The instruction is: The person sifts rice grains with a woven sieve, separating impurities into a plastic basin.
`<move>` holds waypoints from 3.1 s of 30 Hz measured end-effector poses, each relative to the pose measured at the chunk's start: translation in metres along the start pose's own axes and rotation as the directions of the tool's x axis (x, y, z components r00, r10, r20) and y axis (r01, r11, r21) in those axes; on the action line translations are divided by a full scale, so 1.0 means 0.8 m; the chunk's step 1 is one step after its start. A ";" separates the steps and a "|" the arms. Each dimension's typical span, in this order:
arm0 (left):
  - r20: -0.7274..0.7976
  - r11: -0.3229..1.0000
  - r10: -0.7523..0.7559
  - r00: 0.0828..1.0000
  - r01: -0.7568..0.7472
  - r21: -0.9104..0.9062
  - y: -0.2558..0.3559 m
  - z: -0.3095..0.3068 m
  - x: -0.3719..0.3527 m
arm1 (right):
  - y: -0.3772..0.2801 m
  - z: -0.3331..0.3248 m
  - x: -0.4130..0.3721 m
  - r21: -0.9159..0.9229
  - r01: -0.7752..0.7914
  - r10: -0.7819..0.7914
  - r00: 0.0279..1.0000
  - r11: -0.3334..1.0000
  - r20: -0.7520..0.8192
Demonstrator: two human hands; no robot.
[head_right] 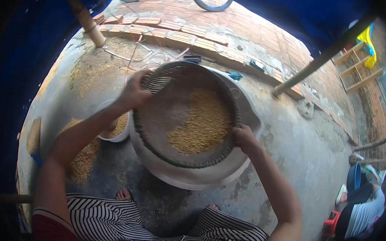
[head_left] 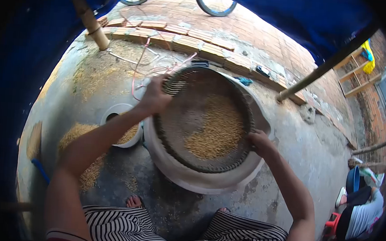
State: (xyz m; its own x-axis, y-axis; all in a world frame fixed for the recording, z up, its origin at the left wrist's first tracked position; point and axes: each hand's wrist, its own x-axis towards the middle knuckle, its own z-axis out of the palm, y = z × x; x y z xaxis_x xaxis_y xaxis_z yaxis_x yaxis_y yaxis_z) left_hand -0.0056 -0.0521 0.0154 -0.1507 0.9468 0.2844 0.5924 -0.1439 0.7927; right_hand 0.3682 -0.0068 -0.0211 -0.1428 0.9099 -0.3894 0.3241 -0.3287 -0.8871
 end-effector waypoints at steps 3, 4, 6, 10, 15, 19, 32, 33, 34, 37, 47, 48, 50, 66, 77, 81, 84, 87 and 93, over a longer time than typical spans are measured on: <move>0.117 0.899 -0.219 0.969 0.247 -0.362 0.001 -0.038 0.021 | -0.048 0.002 -0.017 0.035 0.000 -0.005 0.989 0.999 0.145; 0.087 0.921 -0.179 0.980 0.197 -0.336 0.001 -0.020 0.023 | -0.040 -0.004 -0.008 0.067 -0.012 0.004 0.994 0.998 0.113; -0.054 0.997 -0.042 0.998 0.038 -0.061 0.001 0.022 0.019 | -0.009 -0.011 0.036 -0.230 0.077 -0.117 0.979 0.970 -0.165; -0.026 0.996 0.079 0.997 -0.077 0.053 0.002 0.042 -0.004 | 0.017 -0.009 0.011 -0.304 -0.002 -0.045 0.988 0.953 -0.148; -0.027 0.996 -0.057 0.998 0.054 -0.075 0.006 0.020 -0.005 | 0.032 0.003 0.011 -0.137 0.040 -0.035 0.999 0.990 0.039; -0.114 0.981 0.183 0.977 -0.173 0.091 -0.022 0.030 -0.008 | 0.002 -0.023 0.021 -0.295 0.034 -0.052 0.997 0.955 -0.052; 0.035 0.929 -0.169 0.985 0.171 -0.328 -0.027 0.062 0.006 | -0.017 -0.047 0.000 -0.459 0.033 -0.071 0.995 0.888 -0.065; 0.033 0.930 -0.136 0.990 0.139 -0.341 -0.024 0.054 0.004 | -0.012 -0.046 -0.001 -0.461 0.021 -0.060 0.996 0.887 -0.070; 0.029 0.929 -0.102 0.994 0.105 -0.354 -0.020 0.049 0.002 | -0.008 -0.041 -0.001 -0.507 0.077 -0.115 0.992 0.859 -0.043; -0.144 0.980 0.076 0.987 -0.101 -0.170 0.017 0.028 -0.016 | 0.001 -0.035 -0.016 -0.441 0.160 -0.154 0.987 0.883 0.049; 0.163 0.952 -0.151 0.975 0.099 0.290 -0.027 0.089 -0.044 | 0.042 -0.006 0.048 -0.840 0.011 -0.001 1.000 0.543 0.013; 0.171 0.916 0.023 0.985 -0.089 0.392 -0.027 0.091 -0.048 | 0.040 0.002 0.040 -0.845 0.060 -0.083 0.996 0.531 0.018; 0.217 0.887 0.167 0.962 -0.243 0.393 -0.018 0.096 -0.044 | 0.034 0.023 0.029 -0.867 0.162 -0.248 0.968 0.471 0.046; 0.355 0.660 0.145 0.924 -0.357 0.661 -0.051 0.084 -0.055 | 0.089 0.144 0.092 -0.811 0.298 -0.148 0.954 0.503 0.259; 0.446 0.590 0.088 0.891 -0.407 0.697 -0.060 0.088 -0.056 | 0.125 0.157 0.006 -0.527 0.809 -0.255 0.584 0.261 0.770; 0.443 0.576 0.106 0.890 -0.418 0.702 -0.063 0.087 -0.057 | 0.087 0.117 0.056 -0.791 0.515 -0.308 0.851 0.331 0.426; 0.446 0.571 0.108 0.889 -0.422 0.704 -0.061 0.089 -0.056 | 0.095 0.150 0.050 -0.775 0.567 -0.431 0.795 0.279 0.427; 0.447 0.560 0.105 0.888 -0.424 0.712 -0.062 0.088 -0.055 | 0.122 0.178 0.019 -0.592 0.798 -0.554 0.544 0.111 0.630; 0.469 0.543 0.017 0.883 -0.402 0.737 -0.054 0.086 -0.056 | 0.097 0.132 0.043 -0.650 0.740 -0.418 0.653 0.174 0.632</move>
State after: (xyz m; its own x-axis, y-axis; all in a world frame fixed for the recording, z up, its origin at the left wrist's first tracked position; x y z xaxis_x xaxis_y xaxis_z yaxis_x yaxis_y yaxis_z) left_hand 0.0304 -0.0681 -0.0686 0.2485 0.9686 0.0113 0.9656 -0.2468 -0.0814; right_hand 0.2897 -0.0278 -0.1294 -0.8192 0.5720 -0.0405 0.5586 0.7802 -0.2815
